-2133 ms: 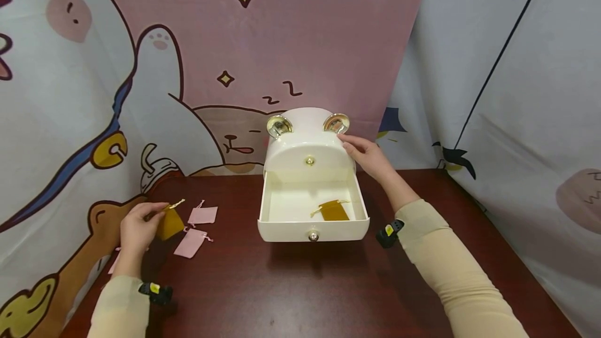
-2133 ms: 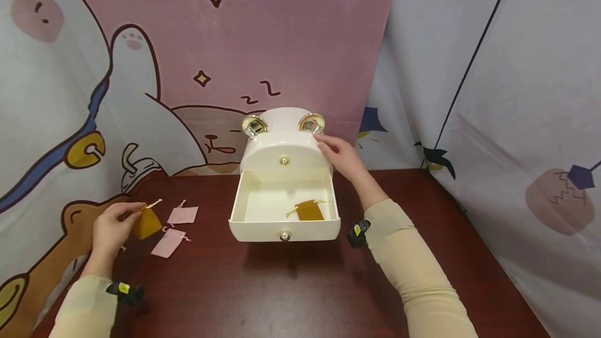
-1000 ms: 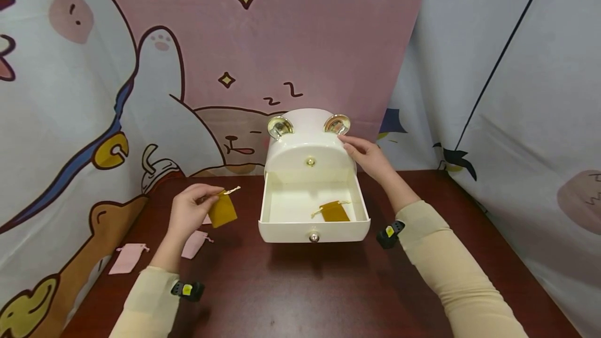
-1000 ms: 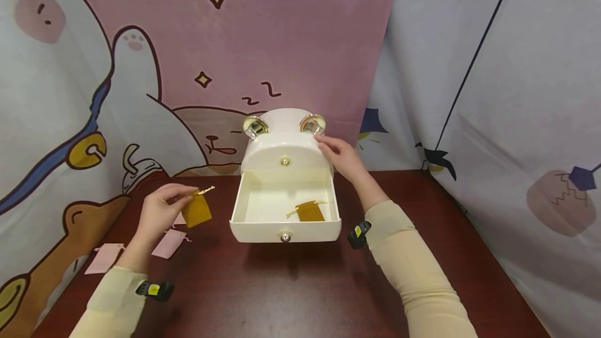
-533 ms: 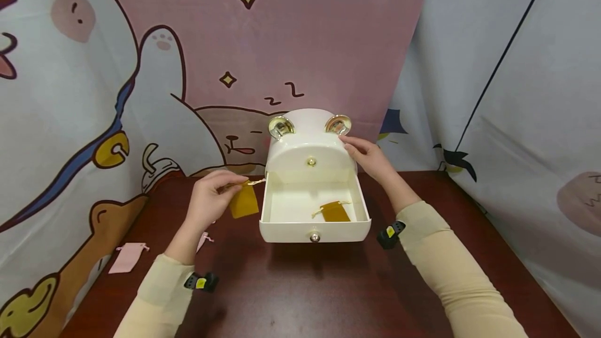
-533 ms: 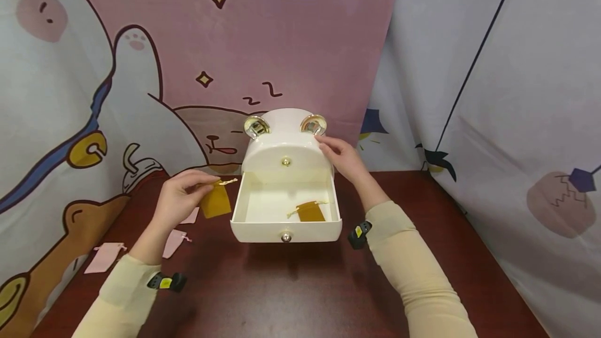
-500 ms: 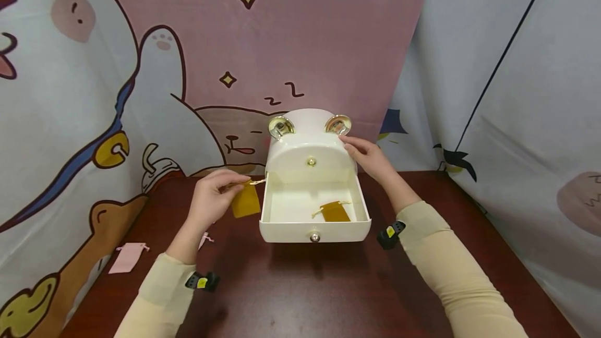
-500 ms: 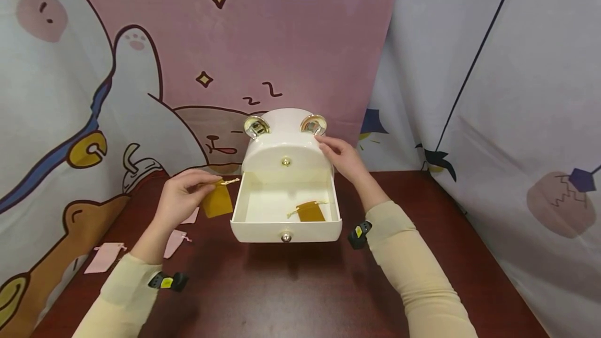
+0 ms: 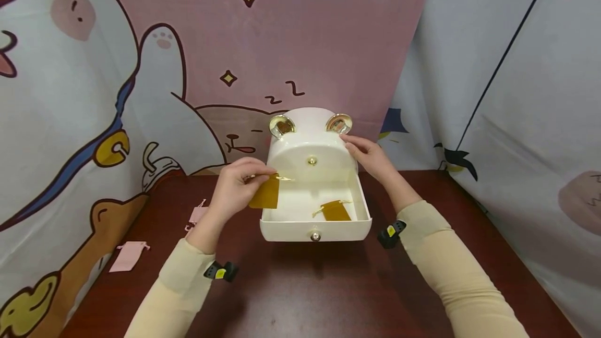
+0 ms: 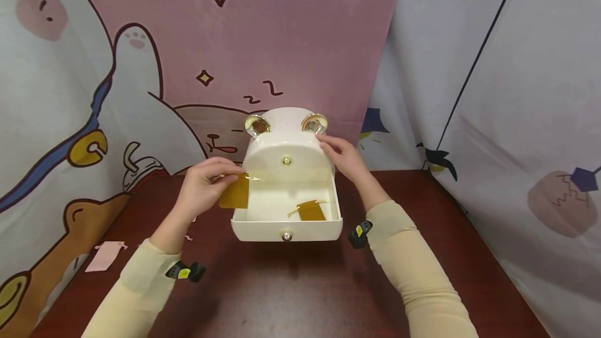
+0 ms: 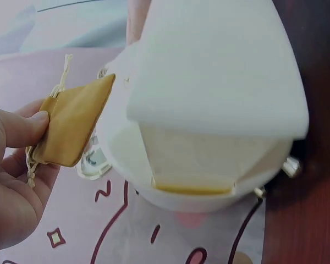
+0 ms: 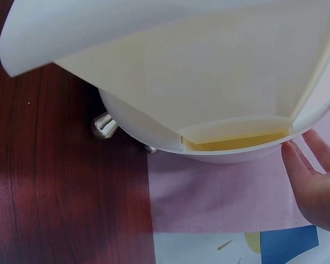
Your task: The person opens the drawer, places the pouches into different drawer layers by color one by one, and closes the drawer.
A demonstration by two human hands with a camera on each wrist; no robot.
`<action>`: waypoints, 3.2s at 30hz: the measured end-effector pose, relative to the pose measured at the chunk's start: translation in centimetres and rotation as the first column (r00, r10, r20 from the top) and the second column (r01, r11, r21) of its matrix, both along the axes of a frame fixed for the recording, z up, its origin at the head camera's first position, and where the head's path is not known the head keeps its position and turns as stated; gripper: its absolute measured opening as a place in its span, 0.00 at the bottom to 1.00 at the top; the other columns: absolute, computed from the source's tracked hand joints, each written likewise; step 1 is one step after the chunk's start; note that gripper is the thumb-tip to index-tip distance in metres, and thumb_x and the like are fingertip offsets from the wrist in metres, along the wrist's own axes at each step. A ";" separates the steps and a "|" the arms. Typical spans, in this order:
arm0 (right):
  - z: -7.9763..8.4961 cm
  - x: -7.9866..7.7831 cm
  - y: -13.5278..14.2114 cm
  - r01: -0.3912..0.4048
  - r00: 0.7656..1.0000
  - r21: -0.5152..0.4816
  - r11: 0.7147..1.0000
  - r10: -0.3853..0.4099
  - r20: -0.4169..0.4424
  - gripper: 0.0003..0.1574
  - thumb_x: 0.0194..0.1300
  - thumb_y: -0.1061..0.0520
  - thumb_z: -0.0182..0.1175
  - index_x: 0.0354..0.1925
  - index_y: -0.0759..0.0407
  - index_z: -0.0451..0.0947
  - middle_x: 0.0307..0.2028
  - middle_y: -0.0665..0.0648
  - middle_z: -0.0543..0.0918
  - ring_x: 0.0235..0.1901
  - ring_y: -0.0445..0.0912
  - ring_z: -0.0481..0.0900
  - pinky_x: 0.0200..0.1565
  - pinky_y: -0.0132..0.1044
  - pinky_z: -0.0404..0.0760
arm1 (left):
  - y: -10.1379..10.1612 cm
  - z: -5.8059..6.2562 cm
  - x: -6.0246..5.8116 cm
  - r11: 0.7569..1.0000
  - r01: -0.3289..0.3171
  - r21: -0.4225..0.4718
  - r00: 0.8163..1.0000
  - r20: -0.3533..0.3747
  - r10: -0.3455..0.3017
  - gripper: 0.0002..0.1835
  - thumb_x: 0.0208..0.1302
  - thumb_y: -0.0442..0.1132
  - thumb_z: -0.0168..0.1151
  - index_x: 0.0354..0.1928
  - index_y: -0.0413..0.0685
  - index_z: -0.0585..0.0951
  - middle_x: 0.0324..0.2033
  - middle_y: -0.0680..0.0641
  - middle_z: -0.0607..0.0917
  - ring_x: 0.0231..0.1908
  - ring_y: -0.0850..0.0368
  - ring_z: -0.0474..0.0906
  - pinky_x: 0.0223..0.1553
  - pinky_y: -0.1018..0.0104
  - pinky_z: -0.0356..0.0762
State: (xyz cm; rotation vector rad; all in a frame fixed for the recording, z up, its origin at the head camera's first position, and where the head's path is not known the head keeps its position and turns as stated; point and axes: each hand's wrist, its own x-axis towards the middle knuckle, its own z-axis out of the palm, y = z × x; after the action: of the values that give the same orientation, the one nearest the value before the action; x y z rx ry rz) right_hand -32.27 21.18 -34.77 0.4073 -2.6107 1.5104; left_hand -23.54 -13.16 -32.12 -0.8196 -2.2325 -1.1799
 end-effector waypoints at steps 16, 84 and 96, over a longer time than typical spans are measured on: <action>-0.1 -0.1 -0.1 0.002 1.000 -0.013 1.000 -0.001 0.007 0.30 0.75 0.43 0.53 0.71 0.48 0.69 0.69 0.57 0.70 0.66 0.57 0.68 0.63 0.57 0.68 | 4.1 -1.1 -0.5 0.994 0.053 0.092 0.999 0.010 -0.054 0.09 0.58 0.24 0.69 0.37 0.45 0.90 0.35 0.50 0.88 0.39 0.58 0.82 0.39 0.64 0.81; 0.0 0.1 0.0 0.004 1.000 0.011 1.000 -0.004 -0.019 0.30 0.74 0.41 0.53 0.70 0.46 0.70 0.66 0.58 0.73 0.61 0.57 0.73 0.59 0.56 0.73 | 6.0 -5.0 6.8 0.942 0.327 -0.081 0.940 0.129 -0.315 0.12 0.59 0.31 0.70 0.46 0.40 0.86 0.32 0.51 0.88 0.33 0.68 0.82 0.35 0.74 0.81; 0.0 0.1 0.0 0.006 1.000 0.019 1.000 -0.006 -0.010 0.31 0.74 0.40 0.53 0.70 0.45 0.70 0.67 0.56 0.72 0.62 0.57 0.72 0.61 0.57 0.71 | 6.5 -9.2 6.8 0.963 0.270 -0.020 0.959 0.089 -0.268 0.16 0.56 0.30 0.72 0.47 0.42 0.84 0.30 0.52 0.87 0.30 0.69 0.82 0.31 0.76 0.80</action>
State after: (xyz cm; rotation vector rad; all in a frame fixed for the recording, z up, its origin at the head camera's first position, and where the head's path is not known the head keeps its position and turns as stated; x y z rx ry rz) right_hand -32.18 21.14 -34.81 0.4071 -2.6182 1.4789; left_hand -16.74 -6.61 -41.32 -1.1348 -2.2650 -1.3275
